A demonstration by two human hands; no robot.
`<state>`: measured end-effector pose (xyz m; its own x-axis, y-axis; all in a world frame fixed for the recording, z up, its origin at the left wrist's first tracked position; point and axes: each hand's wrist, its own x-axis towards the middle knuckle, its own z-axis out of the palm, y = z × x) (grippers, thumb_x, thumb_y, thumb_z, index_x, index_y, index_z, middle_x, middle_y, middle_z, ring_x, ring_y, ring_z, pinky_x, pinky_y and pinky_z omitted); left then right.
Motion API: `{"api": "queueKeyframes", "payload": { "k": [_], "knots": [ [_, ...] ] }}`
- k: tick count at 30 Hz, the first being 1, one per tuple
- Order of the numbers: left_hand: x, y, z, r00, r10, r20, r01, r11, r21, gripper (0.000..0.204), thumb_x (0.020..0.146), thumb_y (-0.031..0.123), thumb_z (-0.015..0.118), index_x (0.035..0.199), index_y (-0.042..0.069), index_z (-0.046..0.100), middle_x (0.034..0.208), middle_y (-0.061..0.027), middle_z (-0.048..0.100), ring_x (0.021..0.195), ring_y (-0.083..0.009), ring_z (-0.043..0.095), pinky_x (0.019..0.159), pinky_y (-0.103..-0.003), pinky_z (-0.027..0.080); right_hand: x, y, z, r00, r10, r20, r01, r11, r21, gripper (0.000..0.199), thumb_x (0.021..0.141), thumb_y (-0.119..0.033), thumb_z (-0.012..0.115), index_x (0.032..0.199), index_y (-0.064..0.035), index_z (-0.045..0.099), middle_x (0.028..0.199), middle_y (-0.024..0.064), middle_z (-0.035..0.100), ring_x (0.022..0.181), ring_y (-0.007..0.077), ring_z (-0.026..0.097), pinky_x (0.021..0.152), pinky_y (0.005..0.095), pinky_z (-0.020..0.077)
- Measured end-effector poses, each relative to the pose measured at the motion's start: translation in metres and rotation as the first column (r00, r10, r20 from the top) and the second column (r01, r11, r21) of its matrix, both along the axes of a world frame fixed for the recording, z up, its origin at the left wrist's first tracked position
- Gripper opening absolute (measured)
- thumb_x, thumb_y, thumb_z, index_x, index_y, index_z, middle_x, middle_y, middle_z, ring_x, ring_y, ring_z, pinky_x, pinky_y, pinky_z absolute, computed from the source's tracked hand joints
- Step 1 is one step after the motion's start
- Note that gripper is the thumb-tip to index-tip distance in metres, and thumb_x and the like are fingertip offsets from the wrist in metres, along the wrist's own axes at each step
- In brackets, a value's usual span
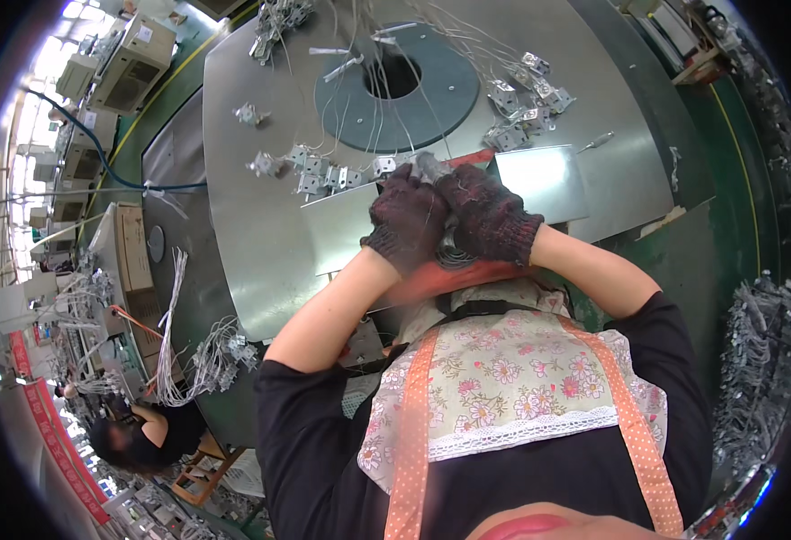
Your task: The person picks up a metal component, places it onto a machine, and presses a lever to process it. They then remove the component, thread a wire through it, and place the assembly onto a pile, repeating the cycle.
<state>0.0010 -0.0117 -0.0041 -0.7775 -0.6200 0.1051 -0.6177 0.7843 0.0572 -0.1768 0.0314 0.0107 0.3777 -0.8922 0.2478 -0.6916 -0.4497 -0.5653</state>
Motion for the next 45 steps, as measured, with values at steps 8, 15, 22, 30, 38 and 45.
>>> {"api": "queueKeyframes", "payload": {
  "k": [8, 15, 22, 30, 38, 45],
  "knots": [
    [0.018, 0.014, -0.050, 0.989, 0.123, -0.088, -0.120, 0.992, 0.034, 0.061, 0.079, 0.051, 0.071, 0.121, 0.006, 0.064, 0.115, -0.0169, 0.068, 0.114, -0.0340, 0.062, 0.104, -0.054, 0.043, -0.055, -0.016, 0.016, 0.987, -0.006, -0.158, -0.063, 0.900, -0.432, 0.043, 0.080, -0.009, 0.065, 0.122, -0.0006, 0.063, 0.105, 0.0202, 0.064, 0.104, 0.0397, 0.062, 0.094, 0.0485, 0.0492],
    [-0.005, 0.023, -0.006, 0.976, 0.215, 0.028, -0.217, 0.963, 0.158, 0.058, 0.095, 0.047, 0.058, 0.136, 0.006, 0.057, 0.140, -0.0276, 0.057, 0.136, -0.0443, 0.049, 0.117, -0.052, 0.036, -0.098, -0.066, 0.048, 0.759, 0.019, -0.650, 0.132, 0.974, 0.184, 0.032, 0.089, -0.029, 0.062, 0.111, -0.0068, 0.069, 0.108, 0.0245, 0.069, 0.106, 0.0438, 0.064, 0.094, 0.0506, 0.0502],
    [-0.008, 0.016, -0.014, 0.969, 0.136, -0.206, -0.134, 0.991, 0.023, 0.042, 0.089, 0.033, 0.061, 0.120, 0.005, 0.062, 0.114, -0.0240, 0.064, 0.112, -0.0445, 0.059, 0.113, -0.052, 0.040, -0.183, -0.089, -0.013, 0.960, -0.228, -0.164, 0.263, 0.936, 0.235, 0.029, 0.081, -0.011, 0.063, 0.109, -0.0033, 0.065, 0.104, 0.0161, 0.068, 0.087, 0.0292, 0.062, 0.076, 0.0413, 0.0492],
    [0.005, 0.018, 0.003, 0.985, 0.107, -0.138, -0.110, 0.994, -0.010, 0.062, 0.087, 0.045, 0.068, 0.133, 0.003, 0.062, 0.124, -0.0203, 0.068, 0.124, -0.0384, 0.059, 0.110, -0.050, 0.040, -0.229, -0.111, 0.020, 0.985, -0.147, -0.086, 0.151, 0.988, 0.042, 0.029, 0.086, -0.018, 0.061, 0.110, -0.0045, 0.068, 0.096, 0.0078, 0.071, 0.078, 0.0173, 0.067, 0.068, 0.0338, 0.0552],
    [0.003, 0.019, 0.003, 0.986, 0.127, -0.111, -0.130, 0.991, -0.021, 0.058, 0.090, 0.043, 0.068, 0.133, 0.004, 0.062, 0.128, -0.0184, 0.068, 0.127, -0.0391, 0.059, 0.114, -0.051, 0.038, -0.183, -0.072, 0.092, 0.962, -0.227, 0.150, 0.095, 0.795, 0.599, 0.035, 0.092, -0.032, 0.066, 0.116, -0.0061, 0.071, 0.083, 0.0050, 0.070, 0.068, 0.0118, 0.065, 0.050, 0.0291, 0.0501],
    [0.000, 0.018, -0.001, 0.986, 0.085, -0.147, -0.094, 0.994, -0.053, 0.058, 0.090, 0.042, 0.069, 0.133, 0.003, 0.062, 0.128, -0.0185, 0.068, 0.127, -0.0384, 0.059, 0.114, -0.051, 0.038, -0.212, -0.104, 0.052, 0.959, -0.172, -0.223, 0.259, 0.851, 0.456, 0.040, 0.092, -0.023, 0.071, 0.130, -0.0107, 0.066, 0.112, 0.0078, 0.067, 0.090, 0.0156, 0.065, 0.076, 0.0298, 0.0546]
  ]
}}
